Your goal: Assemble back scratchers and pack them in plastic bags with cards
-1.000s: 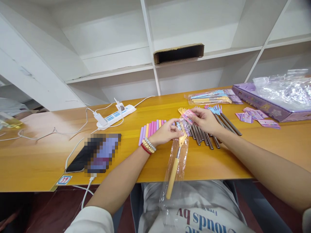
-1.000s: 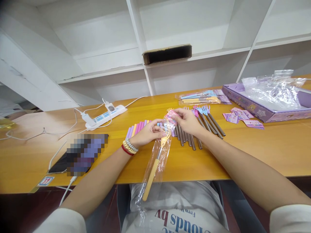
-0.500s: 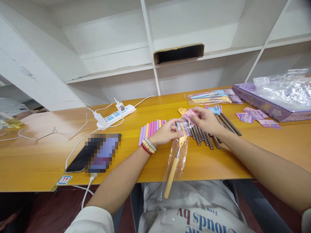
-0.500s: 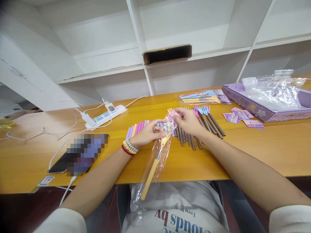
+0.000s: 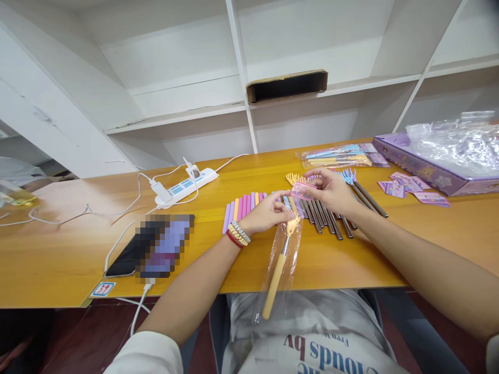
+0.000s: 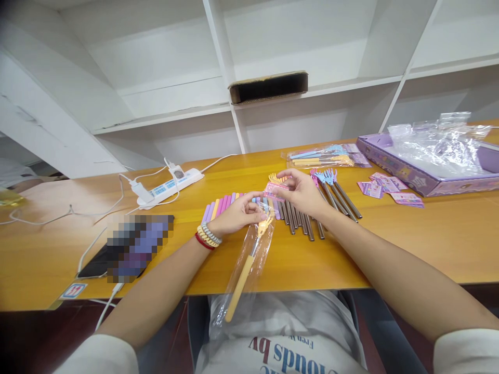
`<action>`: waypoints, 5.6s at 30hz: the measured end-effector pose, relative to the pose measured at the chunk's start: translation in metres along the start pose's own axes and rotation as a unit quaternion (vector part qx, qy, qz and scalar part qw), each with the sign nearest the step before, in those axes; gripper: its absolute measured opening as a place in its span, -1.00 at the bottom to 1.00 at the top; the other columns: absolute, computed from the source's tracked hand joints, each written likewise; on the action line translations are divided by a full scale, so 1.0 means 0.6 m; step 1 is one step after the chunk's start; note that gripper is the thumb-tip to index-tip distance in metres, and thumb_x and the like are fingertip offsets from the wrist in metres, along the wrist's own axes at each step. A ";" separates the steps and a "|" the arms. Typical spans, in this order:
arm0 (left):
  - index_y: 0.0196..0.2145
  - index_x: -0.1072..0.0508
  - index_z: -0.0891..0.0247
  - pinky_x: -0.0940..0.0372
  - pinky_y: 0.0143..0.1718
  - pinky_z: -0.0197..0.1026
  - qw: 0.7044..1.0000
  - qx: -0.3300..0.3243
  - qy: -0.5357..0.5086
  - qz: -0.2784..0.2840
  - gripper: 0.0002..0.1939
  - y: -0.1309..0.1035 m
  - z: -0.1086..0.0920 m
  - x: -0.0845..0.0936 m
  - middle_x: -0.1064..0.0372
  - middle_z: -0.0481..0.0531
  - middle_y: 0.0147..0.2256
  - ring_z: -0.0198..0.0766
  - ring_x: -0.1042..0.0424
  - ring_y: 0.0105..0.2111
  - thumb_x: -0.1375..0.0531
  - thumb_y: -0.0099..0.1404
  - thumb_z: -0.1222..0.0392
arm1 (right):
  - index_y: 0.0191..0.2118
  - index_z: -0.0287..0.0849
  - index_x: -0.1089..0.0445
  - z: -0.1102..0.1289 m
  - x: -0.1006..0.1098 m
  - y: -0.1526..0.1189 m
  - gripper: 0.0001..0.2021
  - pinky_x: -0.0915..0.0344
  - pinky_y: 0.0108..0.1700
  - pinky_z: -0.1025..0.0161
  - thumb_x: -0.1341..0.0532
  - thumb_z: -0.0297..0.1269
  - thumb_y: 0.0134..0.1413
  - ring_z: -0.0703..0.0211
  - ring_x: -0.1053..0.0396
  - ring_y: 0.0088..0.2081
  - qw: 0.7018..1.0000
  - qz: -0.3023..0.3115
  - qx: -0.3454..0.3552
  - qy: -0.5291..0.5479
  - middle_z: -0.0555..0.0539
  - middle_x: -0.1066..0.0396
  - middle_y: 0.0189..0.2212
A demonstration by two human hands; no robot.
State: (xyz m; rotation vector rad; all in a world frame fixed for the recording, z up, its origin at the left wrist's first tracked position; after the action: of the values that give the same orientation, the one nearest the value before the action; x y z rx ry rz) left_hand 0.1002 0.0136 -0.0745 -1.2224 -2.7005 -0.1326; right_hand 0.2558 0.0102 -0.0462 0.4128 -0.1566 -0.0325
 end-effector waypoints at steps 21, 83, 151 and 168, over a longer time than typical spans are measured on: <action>0.10 -0.14 0.29 -0.17 -0.40 -0.26 1.000 0.003 -0.007 -0.005 -0.33 -0.002 -0.006 0.000 -0.32 -0.06 -0.45 -0.39 -0.30 -0.46 -0.30 0.08 0.14 | -0.18 -0.17 -0.29 -0.011 0.001 0.003 -0.56 -0.38 -0.32 0.16 -0.39 -0.30 -0.26 0.18 -0.43 -0.43 0.997 0.014 -0.016 0.072 -0.07 -0.47 -0.44; 0.16 -0.24 0.21 -0.06 -0.44 -0.30 0.996 -0.068 0.046 0.017 -0.40 -0.009 -0.033 -0.007 -0.16 -0.13 -0.51 -0.44 -0.13 -0.51 -0.23 0.15 0.15 | -0.38 -0.18 -0.32 -0.009 -0.037 -0.014 -0.79 -0.04 -0.73 0.37 -0.22 -0.13 0.02 0.36 -0.16 -0.76 0.991 0.115 -0.052 -0.047 0.07 -0.27 -0.76; -0.02 -0.18 0.26 -0.20 -0.52 -0.33 0.851 -0.146 -0.158 -0.480 -0.37 -0.039 -0.008 0.190 -0.35 -0.12 -0.52 -0.42 -0.30 -0.61 -0.33 -0.05 0.29 | -0.33 -0.18 -0.45 0.049 -0.160 -0.125 -0.85 -0.14 -0.35 0.35 -0.25 -0.22 0.01 0.31 -0.27 -0.39 0.795 0.509 0.197 -0.263 0.00 -0.37 -0.43; -0.17 -0.33 0.29 -0.28 -0.42 -0.27 0.897 -0.163 -0.198 -0.359 -0.57 -0.023 -0.030 0.144 -0.41 -0.04 -0.44 -0.38 -0.38 -0.51 -0.34 0.00 0.22 | -0.35 -0.23 -0.35 0.059 -0.138 -0.094 -0.90 -0.18 -0.27 0.31 -0.10 -0.42 0.13 0.27 -0.24 -0.33 0.849 0.361 0.254 -0.289 -0.06 -0.32 -0.40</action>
State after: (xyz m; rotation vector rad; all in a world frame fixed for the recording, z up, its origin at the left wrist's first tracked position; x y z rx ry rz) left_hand 0.0358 0.0656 -0.0404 -0.2358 -3.4701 -0.4934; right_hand 0.1684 -0.0504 -0.0489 0.8467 -0.9280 0.6511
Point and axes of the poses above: each hand's wrist, its own y-axis towards the middle knuckle, its own x-axis out of the back of the hand, z = x × y, the point moved 7 cm from there along y, towards the middle knuckle
